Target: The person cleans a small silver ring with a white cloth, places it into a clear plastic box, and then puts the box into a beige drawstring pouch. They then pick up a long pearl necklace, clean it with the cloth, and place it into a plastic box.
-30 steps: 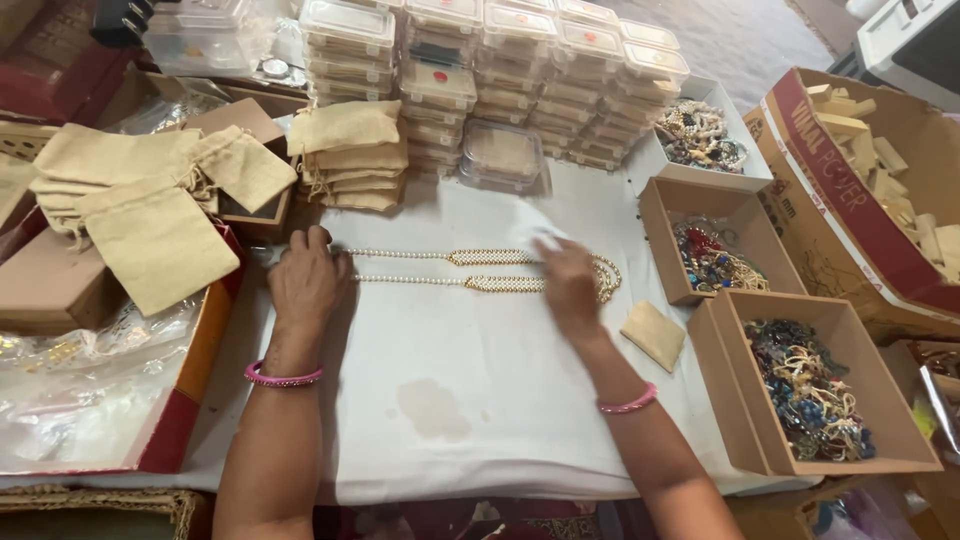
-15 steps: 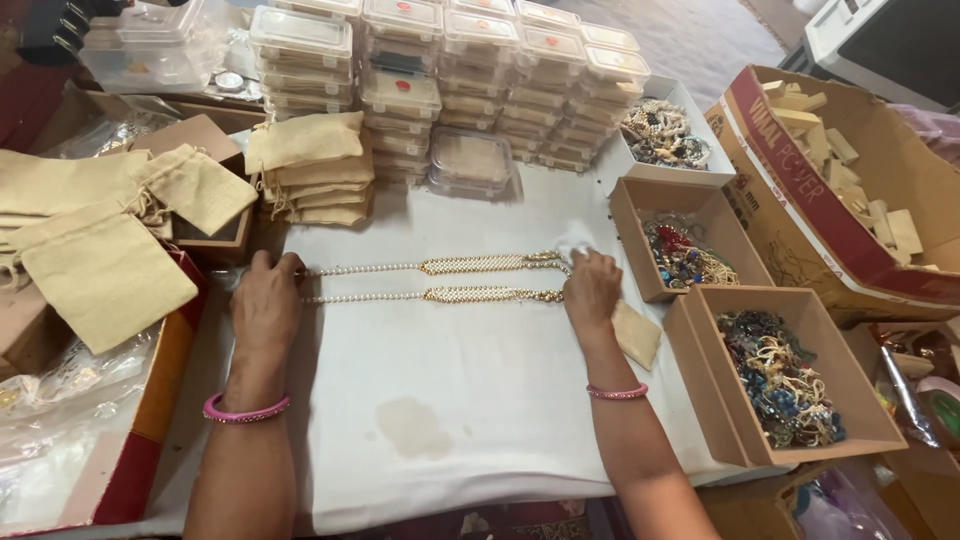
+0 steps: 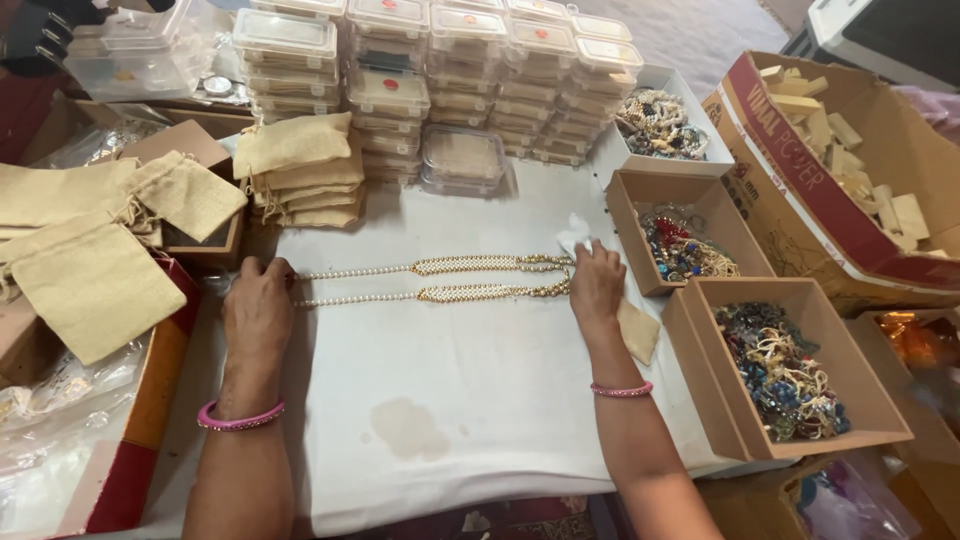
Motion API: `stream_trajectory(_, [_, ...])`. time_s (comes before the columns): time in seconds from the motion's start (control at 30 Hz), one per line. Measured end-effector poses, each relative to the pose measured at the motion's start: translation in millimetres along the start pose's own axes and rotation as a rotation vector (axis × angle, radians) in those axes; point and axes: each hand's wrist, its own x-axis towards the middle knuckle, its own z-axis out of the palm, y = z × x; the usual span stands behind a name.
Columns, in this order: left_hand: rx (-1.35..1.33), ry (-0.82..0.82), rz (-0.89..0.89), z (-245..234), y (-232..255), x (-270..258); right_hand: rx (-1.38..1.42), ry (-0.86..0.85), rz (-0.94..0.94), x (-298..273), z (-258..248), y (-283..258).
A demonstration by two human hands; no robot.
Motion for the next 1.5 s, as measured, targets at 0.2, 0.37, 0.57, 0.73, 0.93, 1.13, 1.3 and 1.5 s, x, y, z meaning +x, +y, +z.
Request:
stream_trajectory(0.2, [-0.027, 0.008, 0.004, -4, 3, -3, 0.525, 0.133, -0.585, -24, -36, -85])
stream_trajectory(0.37, [-0.016, 0.013, 0.0, 3, -2, -1, 0.527, -0.07, -0.476, -14, -19, -37])
stream_trajectory(0.57, [-0.015, 0.02, -0.014, 8, -3, 1, 0.099, 0.133, -0.111, -3, -29, -13])
stream_trajectory(0.73, [-0.011, 0.021, -0.066, 9, -2, 1, 0.466, 0.149, -0.41, -22, -26, -125])
stream_trajectory(0.93, [-0.071, 0.11, -0.007, 23, -12, 0, 0.666, -0.038, -0.722, -25, -42, -245])
stream_trajectory(1.13, [-0.098, 0.1, 0.026, 19, -15, 5, 0.551, -0.222, -0.807, -17, -32, -251])
stream_trajectory(1.3, [-0.039, 0.014, 0.017, 22, -13, 7, 0.401, -0.387, -0.552, -5, -23, -176])
stream_trajectory(1.5, [0.002, 0.033, 0.024, 25, -11, 5, 0.478, -0.165, -0.227, 0, -6, -49])
